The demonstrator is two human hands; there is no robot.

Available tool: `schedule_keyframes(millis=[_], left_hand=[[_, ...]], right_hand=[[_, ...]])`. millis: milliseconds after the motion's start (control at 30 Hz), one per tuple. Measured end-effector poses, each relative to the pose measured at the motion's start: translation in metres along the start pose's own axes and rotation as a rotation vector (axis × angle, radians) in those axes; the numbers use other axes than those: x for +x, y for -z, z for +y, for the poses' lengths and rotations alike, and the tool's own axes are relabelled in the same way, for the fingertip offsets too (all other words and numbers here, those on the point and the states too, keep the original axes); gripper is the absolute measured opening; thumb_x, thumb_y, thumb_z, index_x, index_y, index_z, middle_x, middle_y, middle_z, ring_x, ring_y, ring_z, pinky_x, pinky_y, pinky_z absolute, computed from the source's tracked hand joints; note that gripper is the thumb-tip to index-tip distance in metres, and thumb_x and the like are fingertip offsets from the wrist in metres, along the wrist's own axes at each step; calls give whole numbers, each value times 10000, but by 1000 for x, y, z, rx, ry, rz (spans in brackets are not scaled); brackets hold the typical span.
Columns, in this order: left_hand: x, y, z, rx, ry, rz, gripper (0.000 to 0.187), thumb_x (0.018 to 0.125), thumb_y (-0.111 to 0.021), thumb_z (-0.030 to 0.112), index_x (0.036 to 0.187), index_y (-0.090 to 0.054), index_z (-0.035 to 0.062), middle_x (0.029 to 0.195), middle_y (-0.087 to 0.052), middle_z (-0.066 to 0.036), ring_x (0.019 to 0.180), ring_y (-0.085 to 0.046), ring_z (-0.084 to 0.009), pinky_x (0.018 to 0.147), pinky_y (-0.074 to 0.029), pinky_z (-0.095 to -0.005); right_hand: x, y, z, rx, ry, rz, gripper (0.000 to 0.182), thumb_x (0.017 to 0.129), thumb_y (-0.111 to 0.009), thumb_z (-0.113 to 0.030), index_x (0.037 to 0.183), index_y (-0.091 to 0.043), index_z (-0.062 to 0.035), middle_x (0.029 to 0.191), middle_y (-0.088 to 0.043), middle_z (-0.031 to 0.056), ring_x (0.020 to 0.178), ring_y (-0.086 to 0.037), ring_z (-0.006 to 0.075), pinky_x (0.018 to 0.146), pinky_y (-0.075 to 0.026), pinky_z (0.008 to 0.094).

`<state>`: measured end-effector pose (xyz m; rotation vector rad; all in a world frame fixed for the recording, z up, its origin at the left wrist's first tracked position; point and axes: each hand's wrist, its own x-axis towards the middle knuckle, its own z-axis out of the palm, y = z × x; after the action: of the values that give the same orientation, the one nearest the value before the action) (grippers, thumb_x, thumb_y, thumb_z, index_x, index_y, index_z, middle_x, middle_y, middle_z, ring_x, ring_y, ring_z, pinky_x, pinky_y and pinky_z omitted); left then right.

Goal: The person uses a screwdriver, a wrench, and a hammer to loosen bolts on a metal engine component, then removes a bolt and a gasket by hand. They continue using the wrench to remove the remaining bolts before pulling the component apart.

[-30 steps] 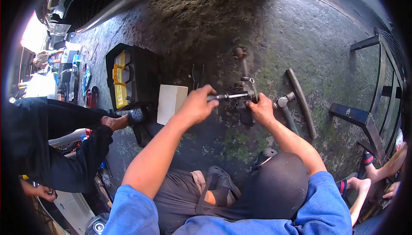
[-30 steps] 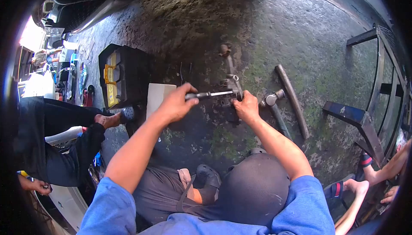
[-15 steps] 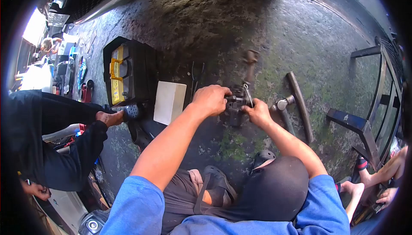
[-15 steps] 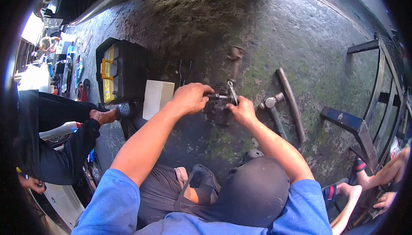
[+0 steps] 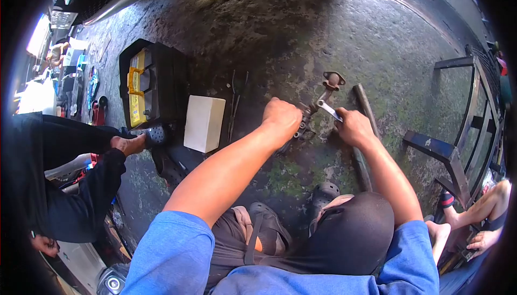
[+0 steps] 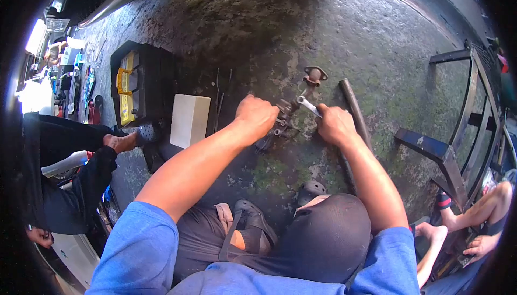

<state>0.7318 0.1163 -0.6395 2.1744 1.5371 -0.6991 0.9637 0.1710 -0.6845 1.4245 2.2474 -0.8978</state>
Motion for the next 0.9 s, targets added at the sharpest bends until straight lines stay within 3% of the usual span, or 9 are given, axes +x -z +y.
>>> schedule_keyframes(millis=[100, 200, 267, 300, 400, 433, 567, 800, 900], left_hand=[[0, 4, 3, -18, 67, -58, 122, 883, -650, 156, 977, -721, 123, 988, -770, -104, 885, -761, -294, 870, -523, -423], [5, 1, 4, 76, 59, -78, 336, 896, -643, 151, 1226, -679, 99, 1005, -766, -120, 880, -759, -286, 834, -557, -436], [6, -1, 5, 60, 56, -42, 508, 903, -633, 137, 1404, -560, 94, 1020, -764, -128, 887, -758, -292, 793, -576, -444], [7, 0, 6, 52, 53, -24, 601, 906, -627, 130, 1493, -501, 91, 1028, -762, -132, 890, -758, -296, 773, -586, -448], [20, 8, 8, 41, 10, -164, 724, 920, -602, 114, 1600, -357, 120, 1066, -758, -133, 896, -757, -304, 726, -604, -453], [23, 13, 9, -26, 52, -229, 730, 917, -592, 92, 1604, -355, 165, 1120, -753, -128, 955, -751, -314, 789, -599, -458], [45, -10, -1, -154, 102, -219, 771, 898, -593, 51, 1609, -339, 206, 1163, -742, -143, 1061, -724, -335, 874, -580, -459], [35, 13, 4, -234, 144, -285, 803, 868, -636, 60, 1600, -352, 226, 1244, -713, -155, 1151, -693, -339, 930, -564, -460], [33, 13, 3, -221, 154, -287, 815, 862, -647, 70, 1602, -343, 227, 1256, -709, -153, 1151, -693, -335, 934, -563, -463]], right_hand=[[9, 10, -11, -23, 67, -63, 388, 955, -586, -220, 1334, -669, -226, 1080, -745, 158, 1039, -711, 349, 846, -564, 467], [27, 9, -10, -97, 137, -100, 431, 936, -558, -156, 1341, -679, -238, 1113, -751, 127, 1041, -720, 321, 852, -577, 439], [33, 18, -13, -144, 196, -151, 445, 923, -561, -149, 1343, -677, -238, 1120, -751, 126, 1051, -719, 314, 856, -581, 429], [37, 17, -13, -128, 197, -125, 365, 910, -568, -143, 1228, -739, -199, 1092, -759, 124, 1032, -726, 318, 847, -586, 426], [54, 15, -15, -256, 173, -212, 258, 893, -587, -139, 1062, -781, -125, 1045, -764, 138, 996, -736, 326, 823, -592, 433], [55, 15, -15, -203, 171, -183, 208, 879, -598, -137, 944, -782, -66, 1006, -764, 159, 963, -743, 334, 804, -596, 436], [48, 21, -17, -268, 214, -155, 206, 868, -602, -129, 951, -784, -83, 995, -764, 151, 943, -744, 329, 798, -592, 443], [50, 2, 0, -196, 235, -93, 215, 891, -584, -134, 988, -776, -135, 946, -758, 141, 915, -744, 331, 780, -591, 444], [42, -5, -2, -230, 291, 118, 228, 921, -556, -135, 1013, -765, -129, 915, -749, 152, 871, -742, 345, 751, -583, 465]])
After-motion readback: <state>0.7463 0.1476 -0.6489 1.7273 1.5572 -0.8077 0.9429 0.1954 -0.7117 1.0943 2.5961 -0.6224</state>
